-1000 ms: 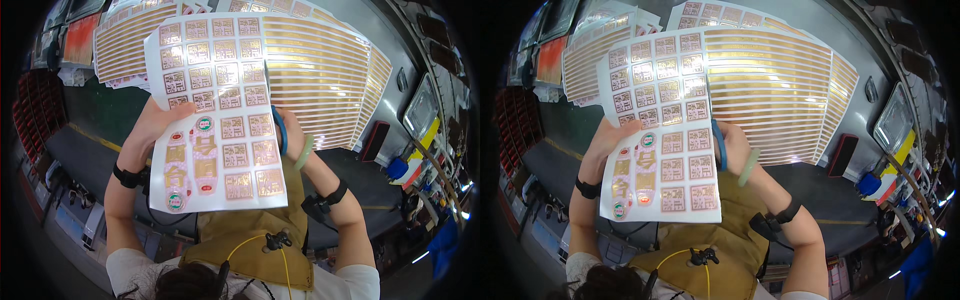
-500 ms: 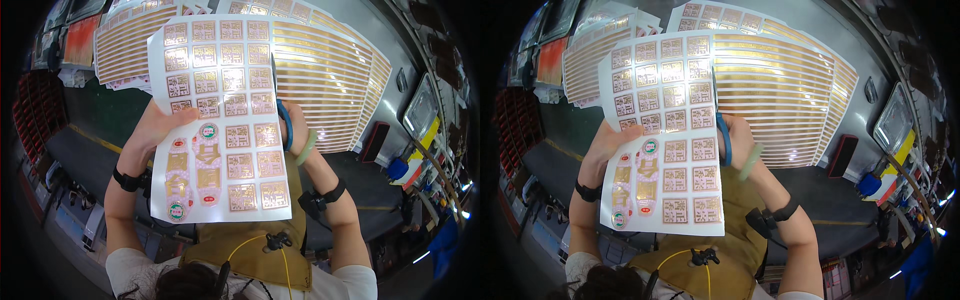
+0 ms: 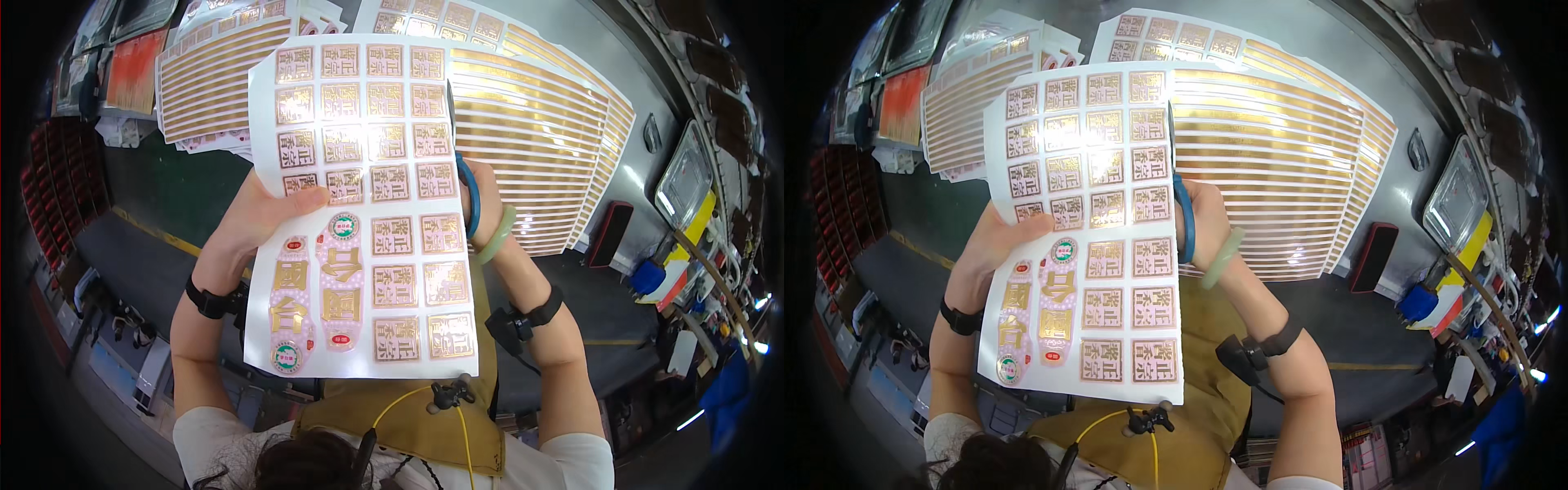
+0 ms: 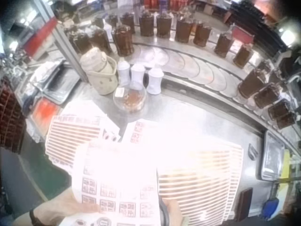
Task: Cutting sheets of printed product labels using scissors.
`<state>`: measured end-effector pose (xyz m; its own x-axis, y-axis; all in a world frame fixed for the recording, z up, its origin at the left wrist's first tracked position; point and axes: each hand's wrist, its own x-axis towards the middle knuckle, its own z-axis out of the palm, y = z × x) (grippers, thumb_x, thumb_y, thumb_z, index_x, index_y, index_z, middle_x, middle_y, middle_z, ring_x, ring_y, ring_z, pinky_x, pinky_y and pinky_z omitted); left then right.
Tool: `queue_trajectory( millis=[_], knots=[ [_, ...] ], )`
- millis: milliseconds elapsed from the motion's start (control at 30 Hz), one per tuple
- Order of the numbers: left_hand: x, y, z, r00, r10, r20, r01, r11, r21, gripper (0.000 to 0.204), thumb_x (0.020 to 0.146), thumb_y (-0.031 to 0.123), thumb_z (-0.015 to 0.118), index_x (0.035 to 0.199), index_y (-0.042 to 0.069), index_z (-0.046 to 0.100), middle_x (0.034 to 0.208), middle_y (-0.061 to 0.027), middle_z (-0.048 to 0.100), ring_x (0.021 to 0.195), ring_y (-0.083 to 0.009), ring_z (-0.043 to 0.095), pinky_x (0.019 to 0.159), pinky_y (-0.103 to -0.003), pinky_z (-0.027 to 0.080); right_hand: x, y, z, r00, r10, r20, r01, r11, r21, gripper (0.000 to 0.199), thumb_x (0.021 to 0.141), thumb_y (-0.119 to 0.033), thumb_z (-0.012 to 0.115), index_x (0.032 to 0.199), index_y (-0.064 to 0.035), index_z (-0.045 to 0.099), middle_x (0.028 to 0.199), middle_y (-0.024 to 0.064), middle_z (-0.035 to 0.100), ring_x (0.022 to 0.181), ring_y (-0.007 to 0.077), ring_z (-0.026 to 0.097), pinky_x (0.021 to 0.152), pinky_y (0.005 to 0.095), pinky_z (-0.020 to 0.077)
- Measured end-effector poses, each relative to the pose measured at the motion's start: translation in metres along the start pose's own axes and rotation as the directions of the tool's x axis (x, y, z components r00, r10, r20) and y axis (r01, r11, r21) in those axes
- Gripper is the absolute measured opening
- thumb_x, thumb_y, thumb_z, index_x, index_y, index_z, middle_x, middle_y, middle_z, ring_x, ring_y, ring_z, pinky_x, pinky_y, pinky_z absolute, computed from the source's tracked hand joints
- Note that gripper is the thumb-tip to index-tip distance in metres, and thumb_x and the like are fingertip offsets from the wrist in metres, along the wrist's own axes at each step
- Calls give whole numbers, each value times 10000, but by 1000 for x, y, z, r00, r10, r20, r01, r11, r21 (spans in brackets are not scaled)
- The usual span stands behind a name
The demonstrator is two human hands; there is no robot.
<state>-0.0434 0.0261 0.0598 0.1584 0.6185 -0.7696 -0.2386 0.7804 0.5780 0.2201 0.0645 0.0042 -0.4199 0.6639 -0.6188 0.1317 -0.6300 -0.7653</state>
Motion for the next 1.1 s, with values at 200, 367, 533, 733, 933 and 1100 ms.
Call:
queue_trajectory(
  millis=[200,367,533,733,933,1100],
  knots=[
    [-4,9,-1,1000,-12,13,11,999,47,391,834,-7,674,1209,-7,564,1114,-110,651,975,-172,634,835,-321,530,14,-15,-11,997,51,66,-52,999,15,359,933,-287,573,970,61,653,818,78,687,744,71,567,687,264,486],
    [-2,15,3,1000,-11,19,10,997,73,386,834,11,681,1204,-4,571,1103,-107,653,969,-170,634,832,-321,531,16,-10,-7,995,-102,-3,101,991,-83,273,911,-200,606,923,67,659,785,58,686,723,64,566,650,260,491],
    [0,18,-1,999,-46,1,45,996,80,397,832,24,685,1211,1,570,1100,-103,654,969,-171,633,832,-322,528,18,-15,-9,1000,-14,-9,13,999,-41,281,910,-214,615,923,61,668,770,57,687,719,62,571,653,256,495],
    [-2,32,3,998,-53,42,51,998,46,425,825,26,690,1229,3,557,1112,-100,650,974,-166,631,833,-323,526,29,-22,-17,1000,-6,23,5,1000,20,341,925,-266,598,1007,61,648,805,57,680,723,57,559,632,245,476],
    [10,37,2,995,-52,86,47,997,63,448,831,43,691,1251,0,541,1128,-96,643,987,-156,620,843,-317,519,35,-32,-13,996,-48,-72,47,999,-11,326,909,-249,617,898,72,673,756,56,680,681,63,554,604,255,482],
    [18,43,-3,993,-72,94,63,993,96,483,814,64,710,1259,0,535,1128,-95,641,986,-155,619,842,-317,515,46,-38,-17,997,31,-68,-25,996,88,472,922,-376,574,1011,83,638,830,104,686,720,104,569,652,265,476]
  ],
)
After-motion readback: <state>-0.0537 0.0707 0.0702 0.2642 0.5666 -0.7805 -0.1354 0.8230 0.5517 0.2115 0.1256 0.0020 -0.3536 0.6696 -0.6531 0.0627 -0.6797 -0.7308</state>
